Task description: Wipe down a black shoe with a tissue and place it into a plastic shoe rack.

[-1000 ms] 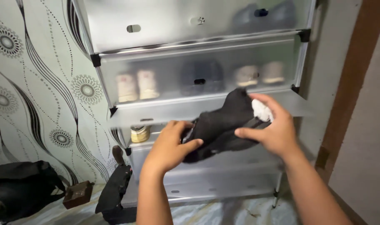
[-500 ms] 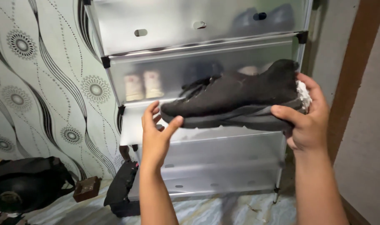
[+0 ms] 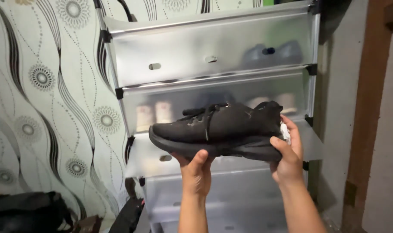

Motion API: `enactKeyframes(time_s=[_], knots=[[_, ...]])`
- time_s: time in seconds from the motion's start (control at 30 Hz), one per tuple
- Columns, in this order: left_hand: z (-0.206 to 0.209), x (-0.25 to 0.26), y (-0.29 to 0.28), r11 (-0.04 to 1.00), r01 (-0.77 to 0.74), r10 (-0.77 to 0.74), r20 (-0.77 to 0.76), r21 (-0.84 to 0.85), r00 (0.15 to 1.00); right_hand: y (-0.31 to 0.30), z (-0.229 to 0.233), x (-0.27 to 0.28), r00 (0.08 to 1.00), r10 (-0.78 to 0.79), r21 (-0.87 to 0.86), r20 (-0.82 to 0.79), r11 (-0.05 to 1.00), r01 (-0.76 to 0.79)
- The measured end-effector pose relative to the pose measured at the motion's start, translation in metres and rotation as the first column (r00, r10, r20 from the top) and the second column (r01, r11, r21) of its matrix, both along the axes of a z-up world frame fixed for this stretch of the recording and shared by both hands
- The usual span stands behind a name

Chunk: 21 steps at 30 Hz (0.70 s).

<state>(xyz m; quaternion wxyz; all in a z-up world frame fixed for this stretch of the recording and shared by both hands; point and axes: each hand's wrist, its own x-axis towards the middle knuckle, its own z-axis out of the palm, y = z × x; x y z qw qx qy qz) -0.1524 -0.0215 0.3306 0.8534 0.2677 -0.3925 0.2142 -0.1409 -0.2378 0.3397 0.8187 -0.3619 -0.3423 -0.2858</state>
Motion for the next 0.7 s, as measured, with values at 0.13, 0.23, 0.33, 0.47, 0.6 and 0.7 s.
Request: enactKeyframes(time_s=[0.13,0.23,0.33,0.47,0.6,0.7], knots=[[0.004,-0.007,0.002,0.995,-0.09,0.096,-0.282,0.033,0.955,0.006,0.0,-0.002,0.999,-0.051,0.01,-0.017,0.999,0.051],[0.0,-0.002,0.004,0.994,-0.109,0.108,-0.307,0.012,0.945,0.01,-0.005,0.006,0.963,-0.268,-0.027,-0.005,0.963,0.268],[-0.006,0.004,0.003,0.982,-0.189,0.18,-0.256,-0.011,0.95,0.013,-0.002,0.005,0.848,-0.527,-0.076,0.05,0.845,0.53],[-0.021,0.02,0.006,0.889,-0.457,0.458,-0.067,0.028,0.886,0.008,-0.007,0.008,0.758,-0.652,-0.052,0.023,0.756,0.653],[-0.022,0.015,0.01,0.923,-0.385,0.385,-0.006,0.029,0.923,0.026,0.019,-0.032,0.526,-0.811,-0.082,0.257,0.524,0.848],[-0.021,0.012,0.012,0.967,-0.254,0.254,0.01,0.032,0.967,0.041,0.021,-0.045,0.642,-0.733,-0.174,0.227,0.618,0.767]])
